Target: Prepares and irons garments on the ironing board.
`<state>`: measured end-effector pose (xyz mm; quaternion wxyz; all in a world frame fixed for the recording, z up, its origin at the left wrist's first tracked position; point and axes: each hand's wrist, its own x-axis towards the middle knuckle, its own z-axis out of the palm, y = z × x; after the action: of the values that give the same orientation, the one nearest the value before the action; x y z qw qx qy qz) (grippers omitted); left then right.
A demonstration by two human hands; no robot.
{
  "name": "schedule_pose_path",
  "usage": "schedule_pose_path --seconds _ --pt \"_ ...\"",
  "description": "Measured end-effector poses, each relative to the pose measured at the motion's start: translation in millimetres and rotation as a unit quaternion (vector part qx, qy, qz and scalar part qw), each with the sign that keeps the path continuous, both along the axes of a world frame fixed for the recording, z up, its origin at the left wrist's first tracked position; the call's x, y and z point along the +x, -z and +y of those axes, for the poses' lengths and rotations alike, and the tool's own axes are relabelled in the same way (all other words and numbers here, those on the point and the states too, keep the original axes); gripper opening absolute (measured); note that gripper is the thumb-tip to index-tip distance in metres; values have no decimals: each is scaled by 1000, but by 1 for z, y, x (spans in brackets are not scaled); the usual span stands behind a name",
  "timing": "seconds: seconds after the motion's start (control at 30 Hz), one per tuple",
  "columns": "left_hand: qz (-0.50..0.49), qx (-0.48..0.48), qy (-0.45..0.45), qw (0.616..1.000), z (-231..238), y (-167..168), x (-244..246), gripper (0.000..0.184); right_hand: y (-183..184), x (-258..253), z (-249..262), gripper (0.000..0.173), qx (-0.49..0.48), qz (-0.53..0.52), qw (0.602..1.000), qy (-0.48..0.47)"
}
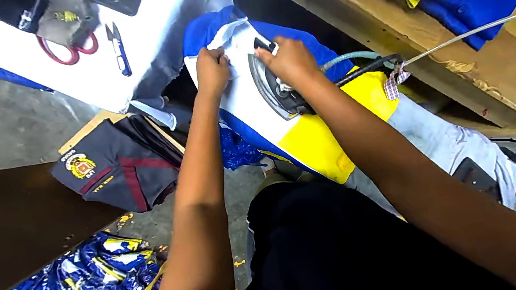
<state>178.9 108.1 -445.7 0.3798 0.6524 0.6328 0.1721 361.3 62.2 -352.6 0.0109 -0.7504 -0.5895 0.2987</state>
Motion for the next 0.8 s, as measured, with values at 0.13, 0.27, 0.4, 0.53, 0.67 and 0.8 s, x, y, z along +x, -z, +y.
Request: schedule_pose_path --seconds 0.13,0.27,0.4,0.53,0.67,0.8 --pt "-7 25 -60 998 -26 6 7 40 1 5 14 61 6 -5 999 52" --pt "-6 13 -61 998 -28 12 4 41 3 3 17 60 5 -4 998 57" --pt "10 4 -41 999 -18 10 3 40 0 -2 27 62 8 7 999 52" --pt "9 -17 -31 999 -11 3 -2 38 -1 1 -11 61 -7 4 999 -41" --pt "19 -30 -12 999 -5 4 -5 40 -3 26 -60 60 -62 -9 992 -110" --pt "40 1 19 999 -4 10 -7 48 -7 52 -83 60 -67 -21 992 -102"
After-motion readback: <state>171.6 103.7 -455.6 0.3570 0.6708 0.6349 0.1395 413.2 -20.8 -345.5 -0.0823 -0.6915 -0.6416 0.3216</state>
